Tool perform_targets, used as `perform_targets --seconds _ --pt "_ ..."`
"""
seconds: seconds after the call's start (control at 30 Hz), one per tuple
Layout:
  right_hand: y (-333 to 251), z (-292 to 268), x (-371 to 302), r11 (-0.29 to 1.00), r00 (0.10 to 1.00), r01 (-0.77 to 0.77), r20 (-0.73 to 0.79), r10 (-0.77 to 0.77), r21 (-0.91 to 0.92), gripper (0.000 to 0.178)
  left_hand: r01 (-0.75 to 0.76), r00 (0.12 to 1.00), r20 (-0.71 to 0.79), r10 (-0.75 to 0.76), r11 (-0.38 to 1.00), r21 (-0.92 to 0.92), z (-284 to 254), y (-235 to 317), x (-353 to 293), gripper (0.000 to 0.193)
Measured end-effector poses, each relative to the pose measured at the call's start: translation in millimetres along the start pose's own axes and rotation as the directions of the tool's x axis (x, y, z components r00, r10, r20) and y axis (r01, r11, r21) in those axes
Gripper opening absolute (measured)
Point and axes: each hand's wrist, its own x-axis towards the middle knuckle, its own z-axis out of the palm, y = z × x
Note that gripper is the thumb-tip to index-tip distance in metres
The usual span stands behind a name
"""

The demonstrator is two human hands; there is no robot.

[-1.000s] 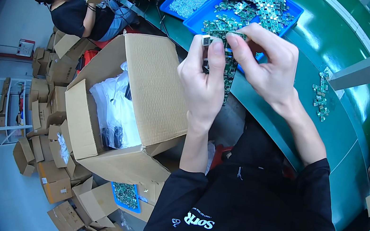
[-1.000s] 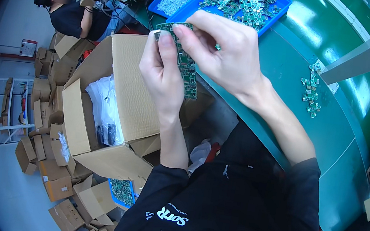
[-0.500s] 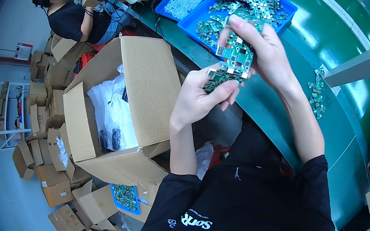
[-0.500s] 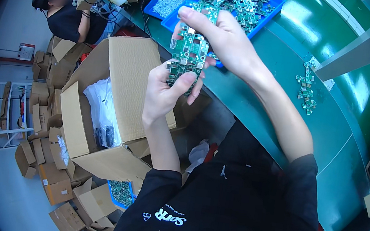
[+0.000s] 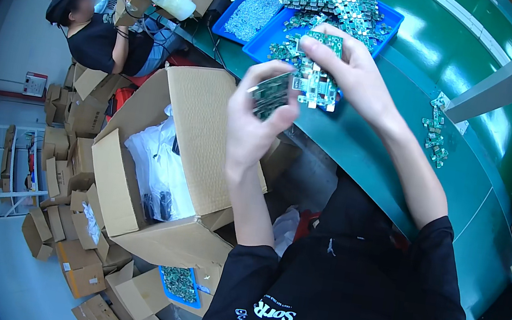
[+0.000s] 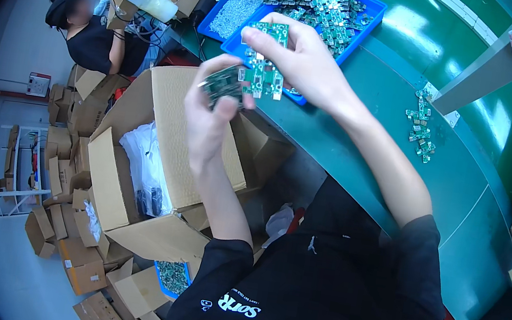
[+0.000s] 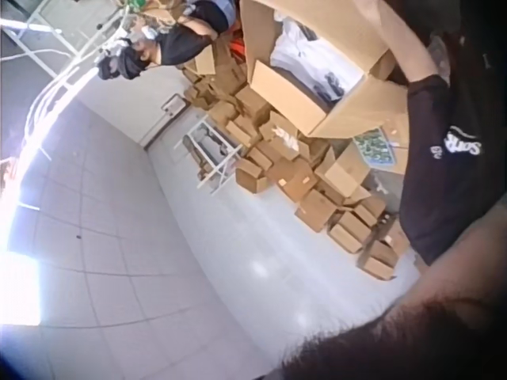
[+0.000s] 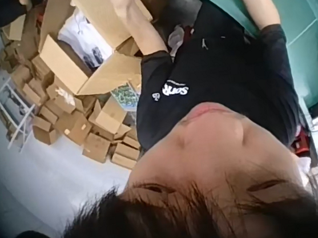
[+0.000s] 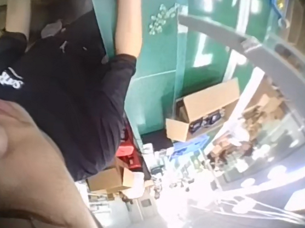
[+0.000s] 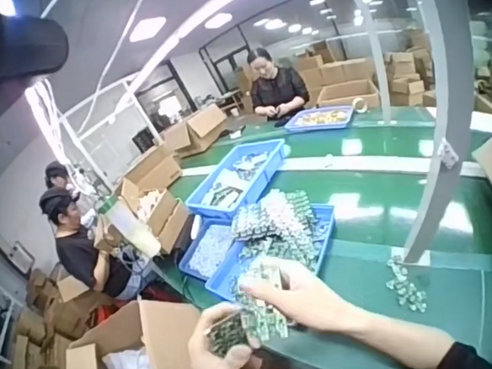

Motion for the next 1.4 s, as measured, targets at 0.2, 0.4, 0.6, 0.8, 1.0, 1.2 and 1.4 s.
perform_targets --seconds 0.2,0.4,0.6,0.8,1.0,1.2,1.4 --pt "-10 -10 -10 0.911 0.999 0.053 0.020 -0.049 -0.409 0.026 0.193 0.964 -0.222 -0.145 0.958 0.210 12 -4 4 0.032" --pt "-3 -9 -5 0.775 0.919 0.363 0.062 -0.389 -0.517 0.028 0.143 0.950 -0.304 -0.067 0.962 0.234 16 -10 10 0.029" --pt "5 -6 -7 0.741 0.888 0.382 -0.003 -0.460 -0.553 0.027 0.138 0.944 -0.327 -0.050 0.958 0.252 20 -14 17 0.031" --pt "15 5 0 0.975 0.970 0.149 -0.218 -0.112 0.165 0.024 0.096 0.955 -0.287 -0.071 0.993 0.071 15 -24 13 0.037" --pt "5 -1 -8 0.996 0.996 0.041 -0.073 -0.046 -0.075 0.021 0.037 0.972 -0.233 -0.036 0.999 -0.002 15 -30 10 0.031" --pt "-16 -5 -11 1.000 0.993 -0.013 0.120 0.015 -0.013 0.027 0.070 0.995 -0.072 -0.065 0.996 0.060 1 -14 10 0.026" --pt "2 -6 -9 0.967 0.972 -0.184 0.179 0.153 0.177 0.027 0.045 0.999 0.020 -0.044 0.996 -0.078 -5 -20 7 0.023"
